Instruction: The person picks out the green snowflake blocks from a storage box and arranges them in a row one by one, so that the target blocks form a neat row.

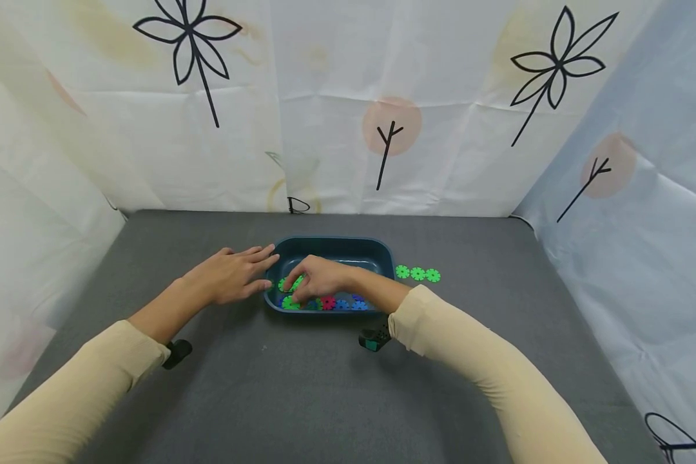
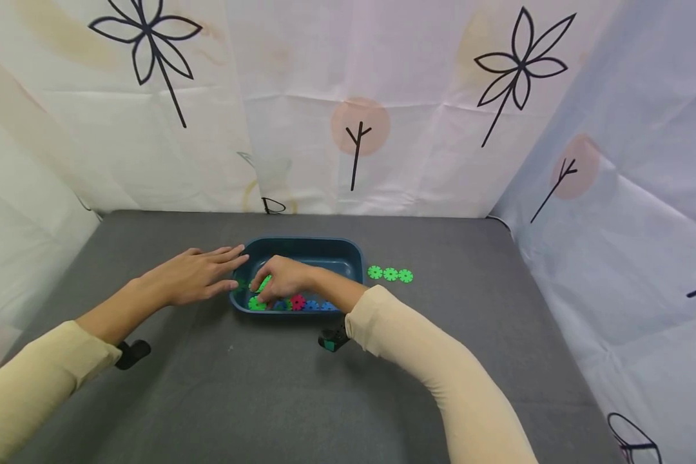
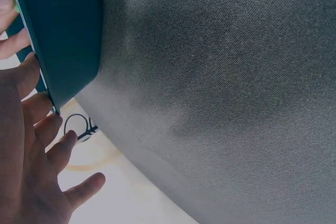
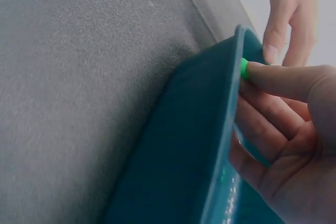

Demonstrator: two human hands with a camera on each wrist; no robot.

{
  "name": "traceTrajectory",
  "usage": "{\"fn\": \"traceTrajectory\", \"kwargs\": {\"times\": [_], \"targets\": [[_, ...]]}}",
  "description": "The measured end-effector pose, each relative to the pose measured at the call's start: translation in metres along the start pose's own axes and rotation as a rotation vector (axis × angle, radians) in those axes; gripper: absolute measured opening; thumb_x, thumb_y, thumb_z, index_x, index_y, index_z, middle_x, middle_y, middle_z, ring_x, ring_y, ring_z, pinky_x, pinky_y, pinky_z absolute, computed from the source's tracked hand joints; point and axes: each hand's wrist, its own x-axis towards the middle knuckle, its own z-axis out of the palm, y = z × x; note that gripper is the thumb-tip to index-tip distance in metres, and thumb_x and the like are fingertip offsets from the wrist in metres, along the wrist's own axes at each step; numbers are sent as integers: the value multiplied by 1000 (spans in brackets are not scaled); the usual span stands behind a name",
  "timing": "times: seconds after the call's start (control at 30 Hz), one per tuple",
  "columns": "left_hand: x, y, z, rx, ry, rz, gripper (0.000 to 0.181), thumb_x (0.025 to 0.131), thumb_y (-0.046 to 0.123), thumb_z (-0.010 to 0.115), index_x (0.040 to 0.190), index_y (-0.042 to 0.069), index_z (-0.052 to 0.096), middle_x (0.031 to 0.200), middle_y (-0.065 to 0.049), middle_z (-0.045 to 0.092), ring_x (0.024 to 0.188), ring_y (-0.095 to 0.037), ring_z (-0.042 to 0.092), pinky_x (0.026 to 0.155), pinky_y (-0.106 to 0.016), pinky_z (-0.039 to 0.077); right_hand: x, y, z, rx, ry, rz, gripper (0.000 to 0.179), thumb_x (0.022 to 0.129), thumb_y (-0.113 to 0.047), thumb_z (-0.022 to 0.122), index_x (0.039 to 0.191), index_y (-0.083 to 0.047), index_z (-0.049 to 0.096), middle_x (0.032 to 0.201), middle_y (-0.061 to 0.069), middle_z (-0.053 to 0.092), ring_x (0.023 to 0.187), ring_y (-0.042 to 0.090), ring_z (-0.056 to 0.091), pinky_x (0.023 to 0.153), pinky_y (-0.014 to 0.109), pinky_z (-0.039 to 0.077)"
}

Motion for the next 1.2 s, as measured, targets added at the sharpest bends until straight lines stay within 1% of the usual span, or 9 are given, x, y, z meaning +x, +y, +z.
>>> {"fn": "traceTrajectory", "kwargs": {"times": [0.17,0.33,0.47,0.67,0.73,0.87,1.0,1.1,1.2], "targets": [[0,0,1,3,-5,-5,62,104,41,49,154,5,37,159,-19,30,143,-36,37,102,-65,37,-14,6,-10,33,41,-40,35,96,-2,64,129,9,60,96,14,76,91,28,74,88,40,56],[1,0,1,4,-3,-10,63,104,41,49,154,5,36,160,-18,30,143,-36,36,103,-65,37,-37,14,-24,30,99,-69,36,94,-2,67,128,9,60,92,13,76,93,30,73,87,37,56],[1,2,1,5,-5,-16,63,104,41,50,154,5,36,160,-19,30,143,-37,35,103,-65,36,-58,21,-34,23,162,-42,34,93,-4,69,125,5,63,90,11,76,93,33,73,87,34,55],[0,3,1,7,8,-15,63,104,40,51,154,4,37,159,-19,30,143,-37,35,103,-65,36,-91,35,-52,28,274,-6,31,93,-6,70,122,5,65,91,11,77,89,28,74,92,38,54],[0,3,1,8,10,-13,63,104,40,51,154,5,37,159,-19,31,143,-37,36,103,-65,36,-102,40,-58,31,305,-2,32,93,-6,70,121,6,64,91,12,76,90,30,73,92,40,54],[0,2,2,11,11,-10,63,104,40,50,154,5,37,159,-19,30,144,-37,35,103,-65,37,-126,49,-69,15,370,15,33,94,-8,69,123,6,63,90,14,76,90,33,72,84,41,56],[-1,2,1,9,8,-11,63,104,40,50,154,5,36,160,-18,30,144,-37,34,103,-65,36,-146,60,-76,11,435,39,33,95,-10,68,123,8,63,93,15,76,89,34,73,75,35,57],[-1,2,1,2,4,-12,63,104,40,50,154,5,36,160,-18,29,144,-37,33,104,-65,35,-158,73,-78,19,472,50,30,95,-9,67,118,9,64,94,17,75,88,36,72,74,32,57],[-1,2,0,3,0,-16,63,104,40,50,154,5,36,160,-19,29,144,-37,33,104,-65,35,-168,88,-78,27,491,61,24,96,-7,65,114,9,65,94,18,74,88,40,70,77,37,58]]}}
